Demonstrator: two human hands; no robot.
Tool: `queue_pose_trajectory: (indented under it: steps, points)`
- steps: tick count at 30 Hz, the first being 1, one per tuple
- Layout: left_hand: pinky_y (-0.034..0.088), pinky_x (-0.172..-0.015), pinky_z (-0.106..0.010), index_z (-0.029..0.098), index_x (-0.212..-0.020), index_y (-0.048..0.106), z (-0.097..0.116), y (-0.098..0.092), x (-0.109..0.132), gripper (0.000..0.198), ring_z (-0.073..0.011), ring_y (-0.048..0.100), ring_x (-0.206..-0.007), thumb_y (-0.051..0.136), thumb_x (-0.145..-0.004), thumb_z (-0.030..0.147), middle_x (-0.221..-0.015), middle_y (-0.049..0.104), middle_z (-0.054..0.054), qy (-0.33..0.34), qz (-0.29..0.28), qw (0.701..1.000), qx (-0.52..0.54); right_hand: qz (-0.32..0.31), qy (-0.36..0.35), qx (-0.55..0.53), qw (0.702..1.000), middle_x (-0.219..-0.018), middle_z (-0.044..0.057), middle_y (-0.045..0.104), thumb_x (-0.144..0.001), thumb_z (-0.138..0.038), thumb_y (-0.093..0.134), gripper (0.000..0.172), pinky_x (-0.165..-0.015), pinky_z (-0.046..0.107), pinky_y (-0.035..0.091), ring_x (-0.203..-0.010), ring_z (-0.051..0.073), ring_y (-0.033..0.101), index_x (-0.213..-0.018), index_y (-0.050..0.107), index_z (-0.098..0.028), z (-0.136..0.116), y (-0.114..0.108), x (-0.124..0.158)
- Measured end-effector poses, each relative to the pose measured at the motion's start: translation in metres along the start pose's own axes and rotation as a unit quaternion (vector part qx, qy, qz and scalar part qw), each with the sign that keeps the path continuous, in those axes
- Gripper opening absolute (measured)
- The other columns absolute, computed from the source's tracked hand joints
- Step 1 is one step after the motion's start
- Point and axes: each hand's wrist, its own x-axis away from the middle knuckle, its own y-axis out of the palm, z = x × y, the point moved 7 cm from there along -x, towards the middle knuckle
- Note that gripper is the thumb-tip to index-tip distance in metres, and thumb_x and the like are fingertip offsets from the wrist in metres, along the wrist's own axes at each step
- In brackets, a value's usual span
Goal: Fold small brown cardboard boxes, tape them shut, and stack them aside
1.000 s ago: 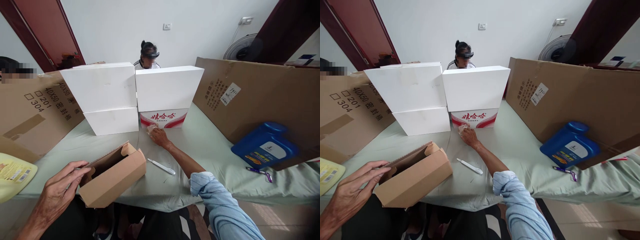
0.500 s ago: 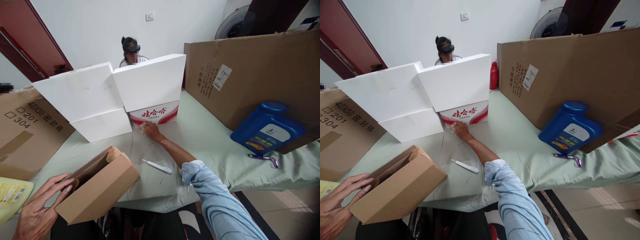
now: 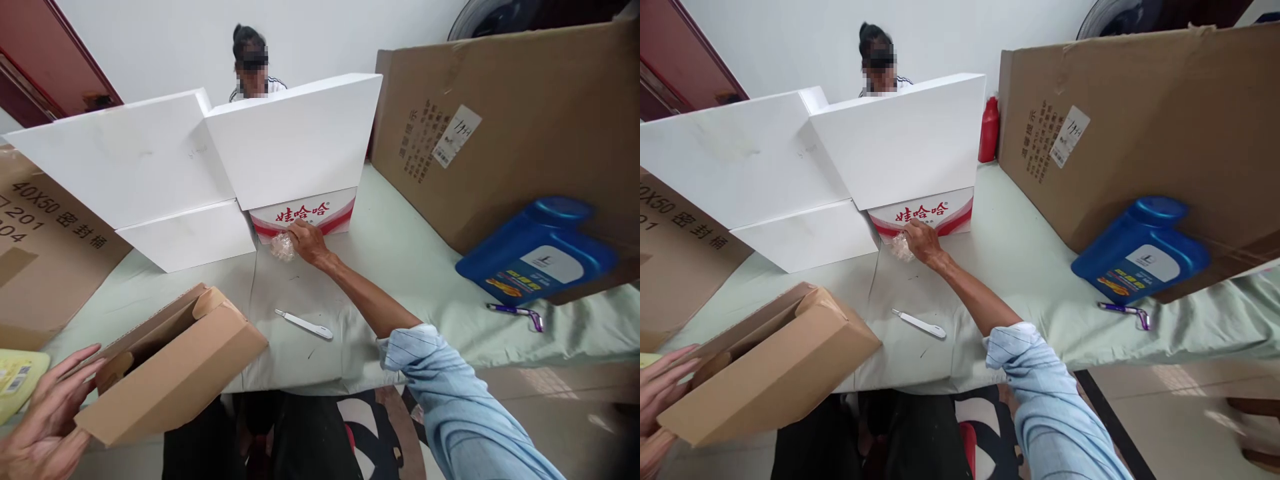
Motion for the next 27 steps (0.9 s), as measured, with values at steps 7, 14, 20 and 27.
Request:
queue_pose_trajectory:
  steps: [7,14,20,27]
  points:
    - [0.037,-0.137,-0.062,0.046,-0.146,0.072,0.015,0.016,0.003,0.068,-0.0440,0.053,-0.159,0.084,-0.079,0.039,-0.159,0.067,0.002,-0.131,0.019,0.987,0.094,0.083,-0.004,-0.107,0.991,-0.102,0.009,0.071,-0.106,-0.018,0.054,0.024,-0.083,0.031,0.045,-0.092,0.022,0.061,-0.107,0.078,-0.019,-0.017,-0.052,0.044]
    - [0.036,-0.135,-0.066,0.032,-0.148,0.069,0.017,0.027,-0.003,0.074,-0.0445,0.055,-0.157,0.085,-0.077,0.040,-0.153,0.072,-0.007,-0.124,-0.001,0.978,0.166,0.099,0.035,-0.212,0.972,-0.096,0.006,0.071,-0.101,-0.023,0.058,0.024,-0.086,0.033,0.050,-0.084,0.019,0.063,-0.106,0.081,-0.018,-0.059,-0.076,0.115]
    - [0.060,-0.118,-0.049,0.021,-0.149,0.066,0.023,0.034,-0.009,0.084,-0.0401,0.067,-0.142,0.088,-0.075,0.053,-0.145,0.073,-0.014,-0.076,-0.032,0.978,0.192,0.053,0.057,-0.329,0.941,-0.088,0.005,0.072,-0.106,-0.051,0.057,0.041,-0.068,0.029,0.053,-0.072,0.017,0.063,-0.110,0.080,-0.018,-0.122,-0.069,0.168]
    - [0.057,-0.120,-0.050,0.021,-0.152,0.062,0.031,0.043,-0.018,0.087,-0.0408,0.059,-0.151,0.087,-0.076,0.053,-0.156,0.061,-0.016,0.001,-0.071,0.964,0.254,-0.004,0.034,-0.367,0.930,-0.100,0.007,0.076,-0.109,-0.066,0.054,0.052,-0.074,0.032,0.058,-0.084,0.019,0.070,-0.120,0.080,-0.022,-0.188,-0.062,0.205]
